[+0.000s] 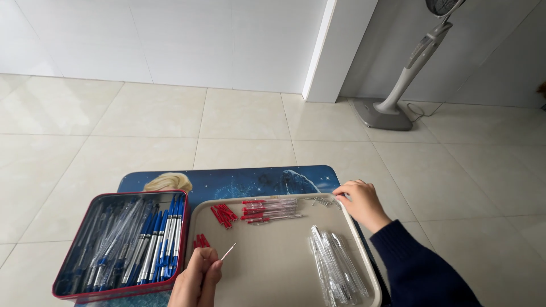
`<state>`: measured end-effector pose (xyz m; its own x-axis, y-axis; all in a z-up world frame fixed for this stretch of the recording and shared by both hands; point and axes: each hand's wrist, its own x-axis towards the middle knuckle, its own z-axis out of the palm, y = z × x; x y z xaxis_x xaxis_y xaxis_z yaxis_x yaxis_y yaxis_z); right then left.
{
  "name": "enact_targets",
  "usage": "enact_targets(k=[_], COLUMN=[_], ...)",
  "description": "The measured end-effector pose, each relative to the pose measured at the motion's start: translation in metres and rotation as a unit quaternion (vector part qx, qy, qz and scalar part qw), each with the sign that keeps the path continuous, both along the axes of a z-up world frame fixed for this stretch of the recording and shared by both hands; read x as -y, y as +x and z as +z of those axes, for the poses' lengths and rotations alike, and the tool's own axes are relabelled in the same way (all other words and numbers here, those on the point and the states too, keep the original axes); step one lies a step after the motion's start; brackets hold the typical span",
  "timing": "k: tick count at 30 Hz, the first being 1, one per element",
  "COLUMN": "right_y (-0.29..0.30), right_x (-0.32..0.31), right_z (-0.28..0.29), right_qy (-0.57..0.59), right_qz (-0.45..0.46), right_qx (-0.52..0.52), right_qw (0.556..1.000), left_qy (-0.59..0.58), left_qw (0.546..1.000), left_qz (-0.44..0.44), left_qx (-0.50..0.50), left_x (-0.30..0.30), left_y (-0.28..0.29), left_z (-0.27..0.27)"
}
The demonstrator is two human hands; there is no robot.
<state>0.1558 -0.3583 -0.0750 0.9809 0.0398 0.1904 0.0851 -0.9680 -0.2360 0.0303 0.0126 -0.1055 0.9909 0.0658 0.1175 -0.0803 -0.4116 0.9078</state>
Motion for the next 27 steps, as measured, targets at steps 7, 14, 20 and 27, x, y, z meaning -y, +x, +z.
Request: enact_targets(k=[7,14,20,27], right_y=[0.009,0.023,0.022,0.005], right_x=[-0.015,-0.006,-0.003,-0.011], right_z=[-0.021,-0.052,-0.049,-0.013], right_qy=[-0.059,-0.076,-0.104,-0.062], right_qz=[0.04,0.079,0.079,0.112], right_qx=[-0.017,0.007,-0.043,-0.046], right_qw=[0.997,0.994,0.99,0.991], left_qy=[0.023,0.008,0.01,0.004], left_qw=[1.0,1.0,1.0,0.999], left_qz=[-0.011,-0.013,-0.02,-0.048], left_qx=[-0.014,-0.023,-0.008,0.008], left_x=[0.001,0.0,-0.001,-0.002], left_y=[0.001,0.0,0.0,0.002], left_z=[0.002,0.001,0.003,0.001])
